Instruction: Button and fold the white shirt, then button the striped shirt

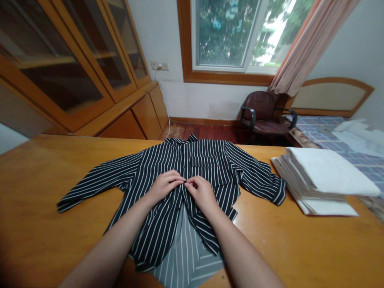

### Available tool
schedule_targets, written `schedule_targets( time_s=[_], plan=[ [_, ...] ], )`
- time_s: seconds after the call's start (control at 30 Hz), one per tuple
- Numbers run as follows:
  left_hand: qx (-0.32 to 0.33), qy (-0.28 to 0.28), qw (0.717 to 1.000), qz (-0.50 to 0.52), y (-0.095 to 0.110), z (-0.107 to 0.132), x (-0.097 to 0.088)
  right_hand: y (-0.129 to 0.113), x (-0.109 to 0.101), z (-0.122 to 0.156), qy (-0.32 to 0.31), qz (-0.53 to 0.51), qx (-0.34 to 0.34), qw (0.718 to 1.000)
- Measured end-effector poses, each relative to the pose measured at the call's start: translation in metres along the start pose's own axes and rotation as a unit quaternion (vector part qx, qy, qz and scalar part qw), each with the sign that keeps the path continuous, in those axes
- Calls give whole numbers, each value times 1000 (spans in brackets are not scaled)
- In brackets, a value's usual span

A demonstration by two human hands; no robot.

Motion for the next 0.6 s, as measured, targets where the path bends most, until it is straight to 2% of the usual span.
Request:
schedule_targets(
  time_s=[0.6],
  plan=[
    [-22, -12, 1000, 17, 1, 0, 2, -7, -1, 1, -14, -5, -20, 1000]
  ],
)
Point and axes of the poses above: each hand's wrist, its own z-axis away from the middle knuckle, its own x-axis out of the palm, y = z × x, the point moved 10 cm from there along -z, towards the middle knuckle, and after that the axes turned 10 degrees about z, right-handed, at the moved point
